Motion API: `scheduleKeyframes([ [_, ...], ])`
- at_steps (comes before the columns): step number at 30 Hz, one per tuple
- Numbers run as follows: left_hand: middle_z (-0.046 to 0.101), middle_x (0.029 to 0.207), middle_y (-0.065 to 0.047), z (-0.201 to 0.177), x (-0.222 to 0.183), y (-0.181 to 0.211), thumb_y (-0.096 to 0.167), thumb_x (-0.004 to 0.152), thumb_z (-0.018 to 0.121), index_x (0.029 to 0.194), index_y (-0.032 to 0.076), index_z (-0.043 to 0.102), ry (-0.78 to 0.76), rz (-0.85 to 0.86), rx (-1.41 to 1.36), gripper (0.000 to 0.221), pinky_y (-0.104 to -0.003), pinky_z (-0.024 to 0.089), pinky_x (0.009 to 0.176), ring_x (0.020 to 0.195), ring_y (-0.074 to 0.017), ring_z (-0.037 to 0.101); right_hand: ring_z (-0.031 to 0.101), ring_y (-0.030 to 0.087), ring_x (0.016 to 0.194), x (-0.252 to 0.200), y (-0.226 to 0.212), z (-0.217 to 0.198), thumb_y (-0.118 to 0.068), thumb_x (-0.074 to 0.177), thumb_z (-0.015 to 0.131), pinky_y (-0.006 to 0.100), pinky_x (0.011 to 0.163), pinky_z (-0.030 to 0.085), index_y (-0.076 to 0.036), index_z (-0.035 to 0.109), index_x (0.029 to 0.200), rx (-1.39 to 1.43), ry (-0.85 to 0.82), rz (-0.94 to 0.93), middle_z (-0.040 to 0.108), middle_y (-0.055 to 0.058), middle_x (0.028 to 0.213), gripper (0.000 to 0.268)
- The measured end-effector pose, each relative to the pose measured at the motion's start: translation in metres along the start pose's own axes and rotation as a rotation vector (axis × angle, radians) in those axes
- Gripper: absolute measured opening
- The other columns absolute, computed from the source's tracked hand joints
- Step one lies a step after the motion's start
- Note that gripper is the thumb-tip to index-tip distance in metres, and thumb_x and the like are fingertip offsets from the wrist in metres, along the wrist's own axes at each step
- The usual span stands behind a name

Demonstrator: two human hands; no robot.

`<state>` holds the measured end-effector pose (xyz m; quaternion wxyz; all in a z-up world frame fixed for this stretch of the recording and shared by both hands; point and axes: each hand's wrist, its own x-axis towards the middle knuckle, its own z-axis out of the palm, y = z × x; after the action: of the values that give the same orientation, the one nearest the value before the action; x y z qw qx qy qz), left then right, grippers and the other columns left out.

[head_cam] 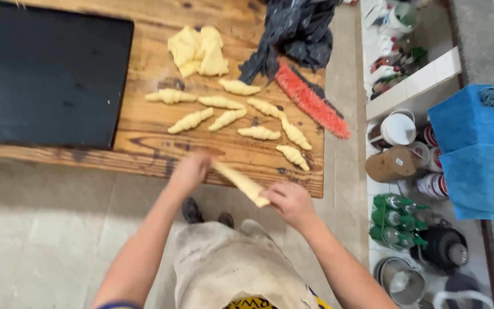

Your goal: Rolling triangular pieces of dough into croissant shapes on a wooden workbench in a bakery.

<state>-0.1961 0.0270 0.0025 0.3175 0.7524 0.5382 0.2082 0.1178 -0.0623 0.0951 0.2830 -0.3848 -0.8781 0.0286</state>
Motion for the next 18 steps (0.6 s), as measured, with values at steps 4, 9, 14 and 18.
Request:
scheduleKeyframes([
  [4,0.070,0.112,-0.023,0.003,0.084,-0.012,0.000,0.095,0.056,0.124,0.003,0.068,0.187,0.059,0.026,0.031,-0.050,0.052,0.102,0.114,-0.0427,0.066,0.068,0.025,0.101,0.007,0.027,0.069,-0.033,0.097,0.066,0.040,0.081,0.055,-0.028,0.072,0.117,-0.069,-0.057,0.053,0.065,0.003,0.105,0.021],
  [9,0.057,0.100,-0.007,0.059,0.040,-0.008,0.014,0.078,0.071,0.106,0.013,0.066,0.293,0.166,0.146,0.028,-0.046,0.053,0.085,0.097,-0.0356,0.063,0.066,0.024,0.112,0.000,0.043,0.123,-0.026,0.093,0.071,0.039,0.088,0.056,-0.024,0.064,0.127,-0.041,-0.274,0.205,0.063,0.001,0.113,0.035],
  [14,0.051,0.121,-0.005,0.102,-0.014,-0.002,0.044,0.080,0.077,0.132,0.016,0.055,0.027,0.168,0.154,0.062,-0.042,0.046,0.100,0.120,-0.0278,0.053,0.065,0.027,0.112,-0.012,0.065,0.143,-0.019,0.095,0.069,0.038,0.091,0.056,-0.019,0.067,0.124,0.034,-0.253,0.231,0.062,0.004,0.115,0.029],
  [18,0.060,0.116,-0.010,0.076,-0.019,-0.004,0.003,0.093,0.060,0.127,0.008,0.063,0.195,0.366,0.174,0.034,-0.033,0.050,0.101,0.117,-0.0272,0.061,0.066,0.021,0.105,-0.009,0.072,0.139,-0.014,0.103,0.058,0.032,0.086,0.057,-0.022,0.068,0.120,0.048,-0.169,0.151,0.063,-0.002,0.108,0.021],
])
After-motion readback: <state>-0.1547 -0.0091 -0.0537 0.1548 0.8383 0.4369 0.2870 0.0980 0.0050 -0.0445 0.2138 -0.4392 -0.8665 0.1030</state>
